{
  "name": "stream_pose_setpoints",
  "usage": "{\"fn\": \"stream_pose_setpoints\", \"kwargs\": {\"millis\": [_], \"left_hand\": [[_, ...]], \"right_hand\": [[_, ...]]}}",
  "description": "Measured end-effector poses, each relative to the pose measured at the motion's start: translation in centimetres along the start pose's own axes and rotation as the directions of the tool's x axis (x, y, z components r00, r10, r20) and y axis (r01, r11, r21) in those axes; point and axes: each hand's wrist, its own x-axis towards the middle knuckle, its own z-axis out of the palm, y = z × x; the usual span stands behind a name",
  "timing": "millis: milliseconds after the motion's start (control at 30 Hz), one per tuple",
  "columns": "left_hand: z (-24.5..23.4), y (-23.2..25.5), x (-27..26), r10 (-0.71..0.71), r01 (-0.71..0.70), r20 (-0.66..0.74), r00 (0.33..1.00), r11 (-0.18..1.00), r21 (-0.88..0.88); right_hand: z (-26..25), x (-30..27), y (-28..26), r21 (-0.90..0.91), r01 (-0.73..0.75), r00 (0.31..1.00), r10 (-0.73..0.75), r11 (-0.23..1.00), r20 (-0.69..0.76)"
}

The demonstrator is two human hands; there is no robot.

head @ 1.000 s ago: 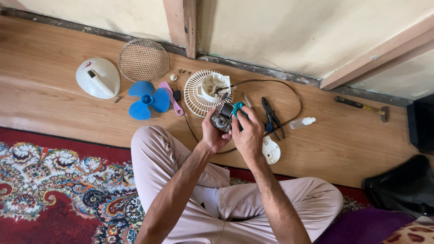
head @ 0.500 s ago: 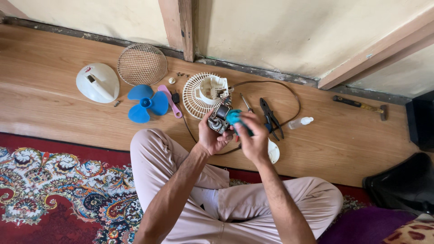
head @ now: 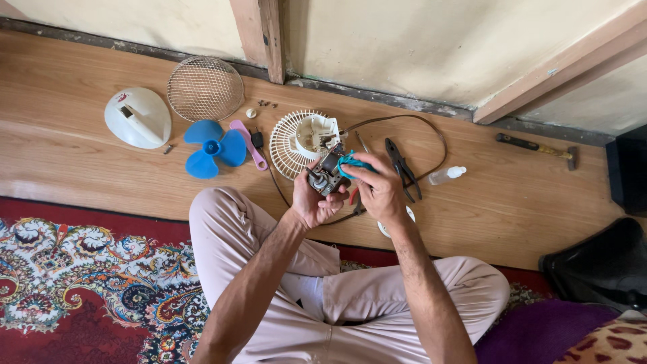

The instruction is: The person disassembles a small electric fan motor, cleans the internal components with a brush and cloth, and wipes the fan housing. The person uses a screwdriver and pliers to remove screws and manipulate wires, then reassembles the motor into the fan base.

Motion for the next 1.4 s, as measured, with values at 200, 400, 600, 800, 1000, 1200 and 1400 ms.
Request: {"fn": "stream_pose_setpoints", "kwargs": {"millis": [200, 400, 600, 800, 1000, 1200, 1400], "left_hand": [[-0.6, 0.0, 0.1, 0.022, -0.022, -0.020, 1.000, 1.000, 0.013], [-1.5, -0.9, 0.5, 0.061, -0.061, -0.035, 0.997, 0.998, 0.006], [-1.4, -1.3, 0.7, 0.021, -0.018, -0.099, 0.995, 0.999, 0.033], [-0.1, -1.4, -0.1, -0.056, 0.058, 0.093, 0.994, 0.998, -0.019], [-1.0, -0.8, 0.0, -0.086, 0.092, 0.096, 0.992, 0.994, -0.060], [-2.6, -0.9, 0.6, -0.126, 0.127, -0.032, 0.991, 0.992, 0.016], [-2.8, -0.5, 0.1, -0.096, 0.096, -0.049, 0.994, 0.995, 0.008]], "right_hand": [[1.0, -0.5, 0.5, -0.010, -0.038, 0.998, 0.037, 0.999, -0.045], [1.9, -1.3, -0.5, 0.013, -0.267, 0.963, 0.267, 0.964, -0.045], [1.6, -1.2, -1.3, -0.262, -0.188, 0.982, 0.190, 0.947, -0.016], [-2.1, -0.5, -0.3, 0.036, -0.409, 0.902, 0.410, 0.912, -0.137], [-4.3, -0.5, 0.7, 0.306, -0.319, 0.948, 0.307, 0.897, 0.089], [-1.4, 0.6, -1.0, 0.293, -0.478, 0.878, 0.447, 0.828, 0.171], [-1.7, 1.5, 0.0, 0.133, -0.284, 0.941, 0.248, 0.950, 0.231]]}}
